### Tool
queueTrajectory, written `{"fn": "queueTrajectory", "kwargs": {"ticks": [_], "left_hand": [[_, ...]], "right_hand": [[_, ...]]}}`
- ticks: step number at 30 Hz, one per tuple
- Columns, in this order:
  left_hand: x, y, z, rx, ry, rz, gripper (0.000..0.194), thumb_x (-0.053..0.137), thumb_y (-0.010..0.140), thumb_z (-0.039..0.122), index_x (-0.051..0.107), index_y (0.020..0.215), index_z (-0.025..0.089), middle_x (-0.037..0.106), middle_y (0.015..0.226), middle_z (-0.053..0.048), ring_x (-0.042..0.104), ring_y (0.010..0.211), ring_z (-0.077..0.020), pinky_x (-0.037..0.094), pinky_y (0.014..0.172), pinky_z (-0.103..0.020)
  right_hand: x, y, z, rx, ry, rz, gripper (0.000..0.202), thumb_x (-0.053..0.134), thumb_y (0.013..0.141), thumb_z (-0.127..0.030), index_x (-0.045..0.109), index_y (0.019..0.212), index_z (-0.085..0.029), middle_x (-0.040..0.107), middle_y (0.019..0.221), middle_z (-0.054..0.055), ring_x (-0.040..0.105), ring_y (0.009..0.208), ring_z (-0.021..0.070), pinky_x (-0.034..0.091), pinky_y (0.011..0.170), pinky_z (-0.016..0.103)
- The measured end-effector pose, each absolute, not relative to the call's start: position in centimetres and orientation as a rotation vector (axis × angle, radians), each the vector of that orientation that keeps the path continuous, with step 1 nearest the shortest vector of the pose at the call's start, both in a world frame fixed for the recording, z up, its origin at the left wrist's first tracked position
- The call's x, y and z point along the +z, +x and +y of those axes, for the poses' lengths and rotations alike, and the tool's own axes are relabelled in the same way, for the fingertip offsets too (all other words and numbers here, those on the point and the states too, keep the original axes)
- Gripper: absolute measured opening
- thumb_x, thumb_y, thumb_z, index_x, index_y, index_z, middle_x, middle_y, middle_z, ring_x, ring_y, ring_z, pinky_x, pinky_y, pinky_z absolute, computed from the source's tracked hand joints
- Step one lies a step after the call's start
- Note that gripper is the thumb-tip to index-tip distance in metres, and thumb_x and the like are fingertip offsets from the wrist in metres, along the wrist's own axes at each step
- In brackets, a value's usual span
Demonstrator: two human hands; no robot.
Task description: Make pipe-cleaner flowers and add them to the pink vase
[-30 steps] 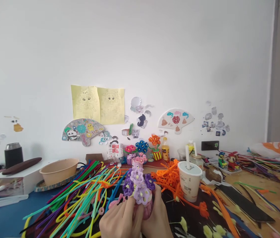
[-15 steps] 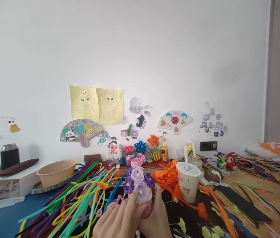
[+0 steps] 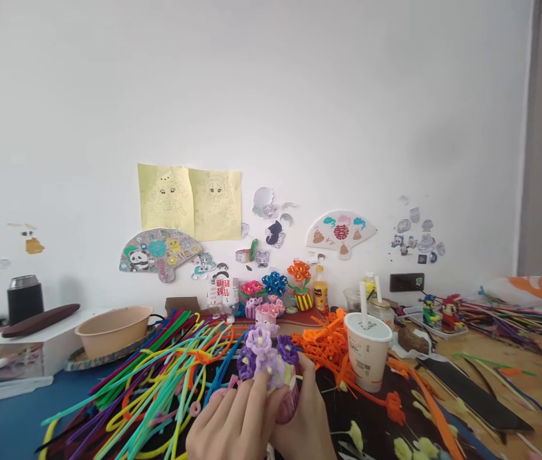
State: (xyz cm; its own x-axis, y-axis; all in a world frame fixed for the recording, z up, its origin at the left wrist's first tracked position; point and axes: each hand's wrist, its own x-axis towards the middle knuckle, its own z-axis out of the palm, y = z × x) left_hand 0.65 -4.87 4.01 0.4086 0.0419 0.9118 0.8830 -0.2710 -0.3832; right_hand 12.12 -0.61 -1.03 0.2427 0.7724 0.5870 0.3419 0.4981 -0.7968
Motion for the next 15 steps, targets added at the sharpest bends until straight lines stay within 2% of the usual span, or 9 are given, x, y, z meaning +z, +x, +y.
{"fn": "queueTrajectory", "kwargs": {"ticks": [8,15], "left_hand": [[4.3,2.3,-5.0,-1.229,-1.541,-0.922,0.015,0.060,0.088,0.027,0.064,0.088,0.012,0.074,0.063,0.000,0.067,0.051,-0.0099,0.043,0.063,-0.024],[4.1,2.3,-4.9,-1.210,-1.548,-0.912,0.018,0.063,0.086,0.031,0.064,0.088,0.013,0.075,0.064,-0.001,0.068,0.051,-0.0103,0.044,0.063,-0.024]], "right_hand": [[-1.2,12.2,-0.6,0.388,-1.093,-1.367,0.065,0.065,0.057,-0.038,0.041,0.115,-0.020,0.068,0.095,0.010,0.070,0.084,0.0304,0.055,0.065,0.034],[-1.6,12.2,-0.2,0.401,-1.075,-1.349,0.065,0.065,0.055,-0.035,0.041,0.113,-0.020,0.069,0.093,0.010,0.070,0.081,0.0306,0.054,0.062,0.034]]}}
